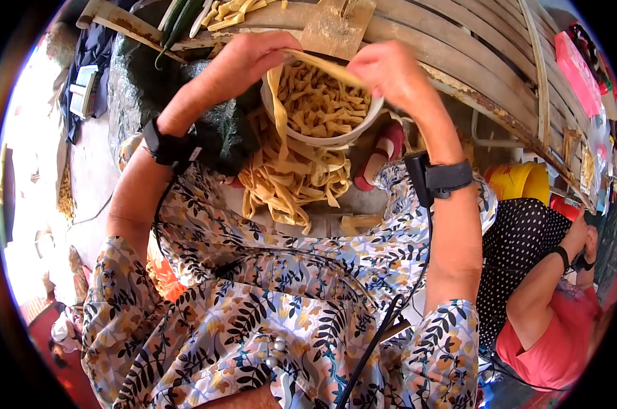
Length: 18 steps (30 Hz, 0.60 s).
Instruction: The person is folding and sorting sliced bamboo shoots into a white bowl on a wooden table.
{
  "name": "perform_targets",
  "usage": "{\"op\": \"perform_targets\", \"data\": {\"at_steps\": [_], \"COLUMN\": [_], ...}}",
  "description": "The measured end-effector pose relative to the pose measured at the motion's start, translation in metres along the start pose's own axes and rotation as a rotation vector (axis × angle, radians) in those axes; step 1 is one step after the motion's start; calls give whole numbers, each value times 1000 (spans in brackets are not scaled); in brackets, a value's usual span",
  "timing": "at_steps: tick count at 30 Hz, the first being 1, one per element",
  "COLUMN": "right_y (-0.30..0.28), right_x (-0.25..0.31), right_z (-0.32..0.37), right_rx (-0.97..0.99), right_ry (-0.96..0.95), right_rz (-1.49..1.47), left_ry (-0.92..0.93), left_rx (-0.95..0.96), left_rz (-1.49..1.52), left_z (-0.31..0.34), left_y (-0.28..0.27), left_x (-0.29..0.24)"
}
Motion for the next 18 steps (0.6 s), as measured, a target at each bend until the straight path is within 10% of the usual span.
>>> {"op": "perform_targets", "data": {"at_steps": [3, 8, 18], "right_y": [21, -8, -29], "right_x": [38, 66, 104], "right_z": [11, 10, 5], "right_rx": [408, 445, -5], "right_ry": [-131, -538, -581], "right_rz": [-391, -732, -327], "left_ry": [-51, -81, -145], "left_rx": [222, 432, 408], "left_rz": [540, 1061, 1457], "left_z": [-8, -15, -34], "left_y": [-14, -17, -24], "left_x": [0, -45, -68]}}
Point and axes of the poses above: each hand's wrist, its own z-axis away from the middle knuckle, its own y-axis out of the palm, x = y × z, the point moved 2 cm from there along -z, towards the middle knuckle, and after that the axes turned 11 degrees about -y, right-handed, at the moved point
